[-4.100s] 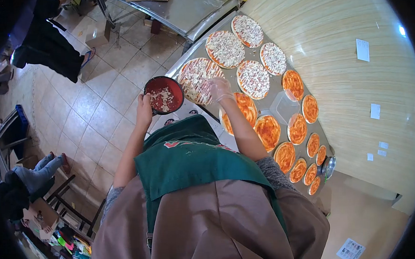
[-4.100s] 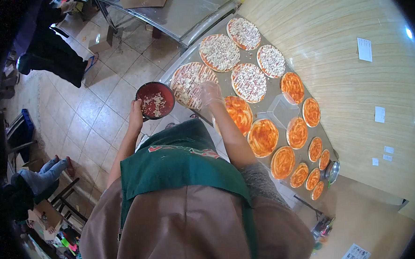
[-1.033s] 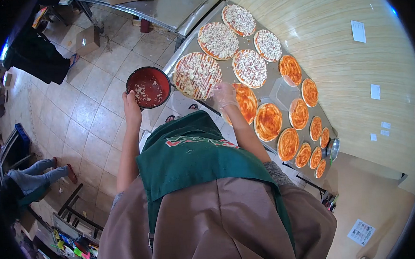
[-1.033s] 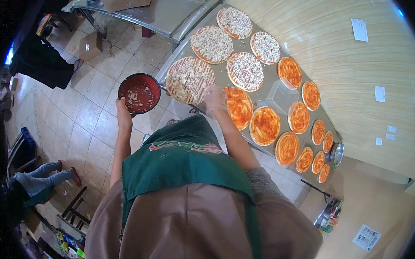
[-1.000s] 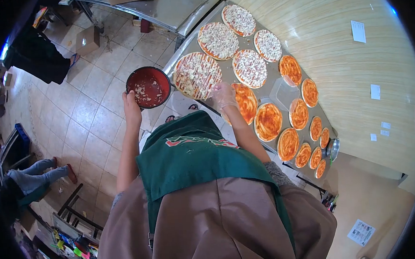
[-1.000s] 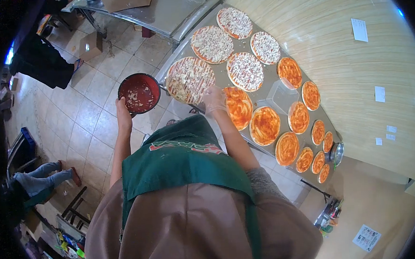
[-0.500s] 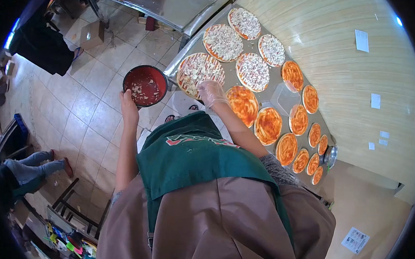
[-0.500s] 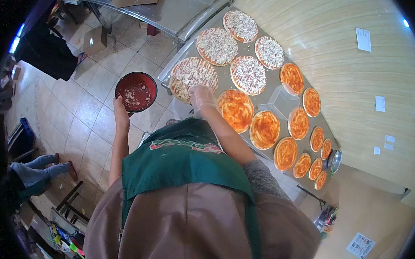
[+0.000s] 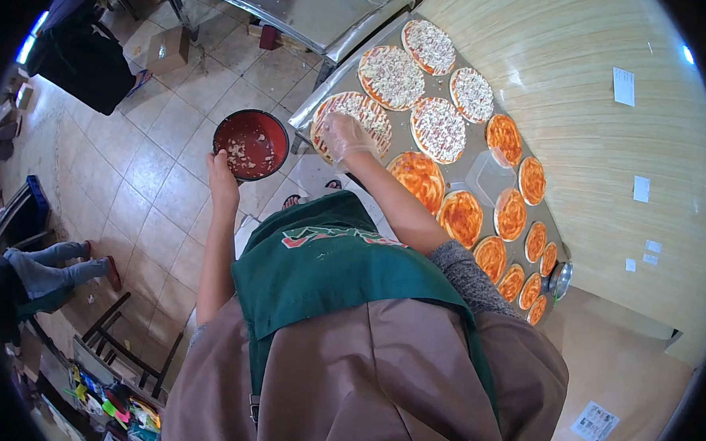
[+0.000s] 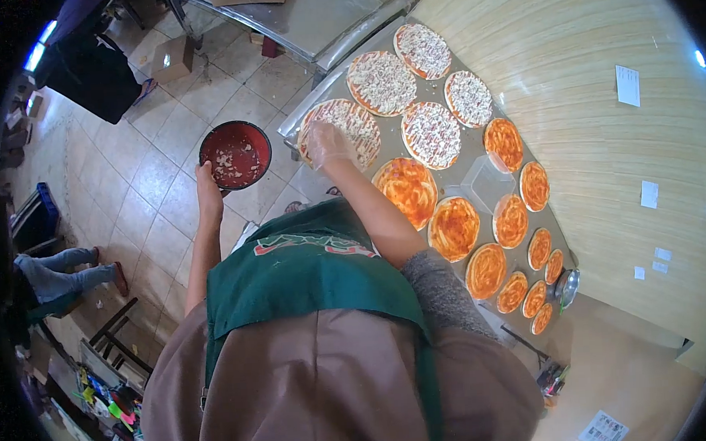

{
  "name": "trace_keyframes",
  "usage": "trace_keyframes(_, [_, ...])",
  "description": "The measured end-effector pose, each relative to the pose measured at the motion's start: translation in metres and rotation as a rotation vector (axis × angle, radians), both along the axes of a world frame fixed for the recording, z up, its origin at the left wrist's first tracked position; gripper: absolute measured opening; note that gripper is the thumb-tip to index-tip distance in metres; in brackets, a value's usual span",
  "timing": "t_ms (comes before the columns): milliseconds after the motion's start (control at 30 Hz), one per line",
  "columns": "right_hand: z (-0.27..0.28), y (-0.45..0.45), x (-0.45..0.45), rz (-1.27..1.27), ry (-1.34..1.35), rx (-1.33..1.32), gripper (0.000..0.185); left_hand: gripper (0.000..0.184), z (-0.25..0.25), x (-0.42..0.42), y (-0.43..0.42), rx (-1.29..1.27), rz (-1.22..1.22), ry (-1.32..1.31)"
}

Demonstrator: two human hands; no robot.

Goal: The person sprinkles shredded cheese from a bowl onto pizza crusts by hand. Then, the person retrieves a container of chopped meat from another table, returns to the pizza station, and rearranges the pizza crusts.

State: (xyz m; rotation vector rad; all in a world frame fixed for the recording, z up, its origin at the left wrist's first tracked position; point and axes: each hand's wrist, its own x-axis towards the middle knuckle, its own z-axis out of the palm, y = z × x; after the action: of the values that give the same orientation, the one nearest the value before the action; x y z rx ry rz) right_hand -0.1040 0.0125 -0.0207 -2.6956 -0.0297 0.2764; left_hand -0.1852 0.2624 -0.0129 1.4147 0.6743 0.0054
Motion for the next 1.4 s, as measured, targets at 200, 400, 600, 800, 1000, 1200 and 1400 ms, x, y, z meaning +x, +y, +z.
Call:
trace_keyframes(200, [0.001,-0.006,0.031,0.065,-0.019,-0.002,0.014,0.041,-0.005,-0.002,-0.001,0.007,-0.014,0.0])
trace_keyframes(400, [-0.024,-0.017,0.034,0.086,-0.04,-0.117,0.015,0.047,-0.015,-0.003,-0.009,0.004,-0.062,-0.02])
trace_keyframes(600, [0.046,-0.001,-0.024,0.298,-0.093,0.019,0.018,0.045,-0.027,-0.001,-0.024,0.063,-0.145,-0.086])
trace_keyframes(800, [0.064,0.043,-0.038,0.515,-0.171,0.253,0.027,0.043,0.018,0.004,-0.07,0.144,-0.414,-0.171])
trace_keyframes(1000, [0.061,0.021,-0.05,0.505,-0.26,-0.065,0.028,0.037,0.03,0.01,-0.062,0.046,-0.485,-0.223])
trace_keyframes(1200, [0.039,0.034,-0.078,0.379,0.125,0.069,0.025,0.037,0.047,0.016,-0.076,0.329,-0.523,-0.197])
trace_keyframes(1400, [0.065,0.025,-0.069,0.219,0.27,0.806,0.022,0.044,0.046,0.018,-0.088,0.462,-0.537,-0.112])
